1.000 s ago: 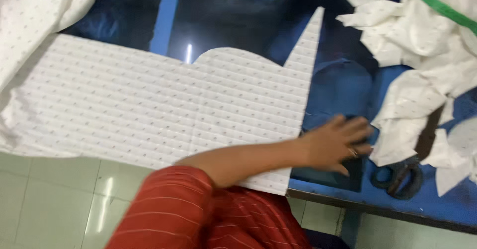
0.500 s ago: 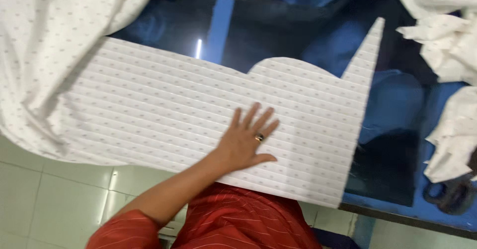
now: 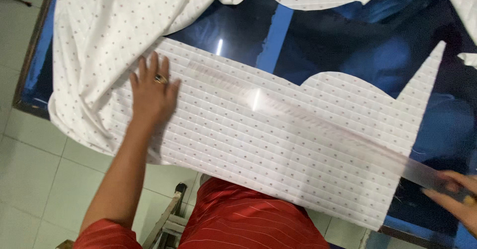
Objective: The person lays out a white patterned fabric on a blue table, smooths it, and uses a ruler and chalk to mark lines. They then use scissors to cut the fabric along the marked lines and fold the resulting pieces.
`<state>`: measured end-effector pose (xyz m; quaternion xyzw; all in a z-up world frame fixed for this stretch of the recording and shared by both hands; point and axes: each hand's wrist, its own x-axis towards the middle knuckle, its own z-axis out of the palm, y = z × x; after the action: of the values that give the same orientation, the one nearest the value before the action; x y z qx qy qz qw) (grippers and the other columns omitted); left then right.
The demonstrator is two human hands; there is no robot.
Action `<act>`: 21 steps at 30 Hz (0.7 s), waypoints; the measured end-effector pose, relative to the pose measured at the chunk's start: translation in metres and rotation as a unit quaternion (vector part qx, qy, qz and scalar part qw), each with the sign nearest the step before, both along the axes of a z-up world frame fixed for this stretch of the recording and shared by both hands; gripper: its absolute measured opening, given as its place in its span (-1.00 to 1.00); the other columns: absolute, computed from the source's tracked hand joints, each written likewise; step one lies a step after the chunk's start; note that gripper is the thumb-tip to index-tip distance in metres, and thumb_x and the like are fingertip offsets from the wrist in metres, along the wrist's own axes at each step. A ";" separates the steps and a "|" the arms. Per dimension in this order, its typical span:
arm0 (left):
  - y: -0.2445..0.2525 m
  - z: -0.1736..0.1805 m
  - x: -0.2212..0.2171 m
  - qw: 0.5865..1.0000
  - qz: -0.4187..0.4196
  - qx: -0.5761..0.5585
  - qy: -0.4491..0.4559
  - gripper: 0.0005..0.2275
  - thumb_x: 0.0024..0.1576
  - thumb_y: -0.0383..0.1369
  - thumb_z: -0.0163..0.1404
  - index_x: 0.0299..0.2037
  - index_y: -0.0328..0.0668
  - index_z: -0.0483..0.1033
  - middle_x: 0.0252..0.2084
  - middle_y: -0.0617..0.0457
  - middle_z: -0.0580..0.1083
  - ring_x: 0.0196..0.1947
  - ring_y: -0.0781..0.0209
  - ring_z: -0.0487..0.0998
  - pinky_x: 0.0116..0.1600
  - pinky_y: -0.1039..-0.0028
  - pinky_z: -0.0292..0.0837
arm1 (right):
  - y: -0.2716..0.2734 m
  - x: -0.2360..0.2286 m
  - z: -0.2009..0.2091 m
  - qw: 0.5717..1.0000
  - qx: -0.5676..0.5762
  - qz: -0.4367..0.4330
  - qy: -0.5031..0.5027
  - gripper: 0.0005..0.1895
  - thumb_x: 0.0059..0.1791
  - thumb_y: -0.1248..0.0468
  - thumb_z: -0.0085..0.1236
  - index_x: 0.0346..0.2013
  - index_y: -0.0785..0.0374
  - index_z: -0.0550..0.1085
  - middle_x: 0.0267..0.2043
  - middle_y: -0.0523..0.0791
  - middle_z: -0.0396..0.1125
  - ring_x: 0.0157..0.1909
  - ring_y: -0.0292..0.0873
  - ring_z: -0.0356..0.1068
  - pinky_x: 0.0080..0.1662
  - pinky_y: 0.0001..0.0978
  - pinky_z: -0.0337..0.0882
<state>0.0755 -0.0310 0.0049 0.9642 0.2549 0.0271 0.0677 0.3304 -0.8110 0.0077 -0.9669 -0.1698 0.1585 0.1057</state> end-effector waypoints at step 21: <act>-0.144 0.020 0.041 0.981 -0.170 -0.087 -0.032 -0.36 0.26 0.11 -0.18 0.53 0.12 0.10 0.61 0.00 -0.07 0.59 -0.25 -0.19 0.43 -0.40 -0.17 | 0.243 -0.104 0.028 0.978 0.037 0.009 -0.206 -0.66 0.05 -0.05 0.13 0.01 -0.05 0.65 0.05 -0.22 0.50 -0.12 -0.25 0.51 -0.29 -0.35 0.47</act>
<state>0.1164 -0.1748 0.0247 0.9825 0.0868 0.0240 0.1628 0.2265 -0.5677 0.0357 -0.9726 -0.2027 -0.0495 0.1029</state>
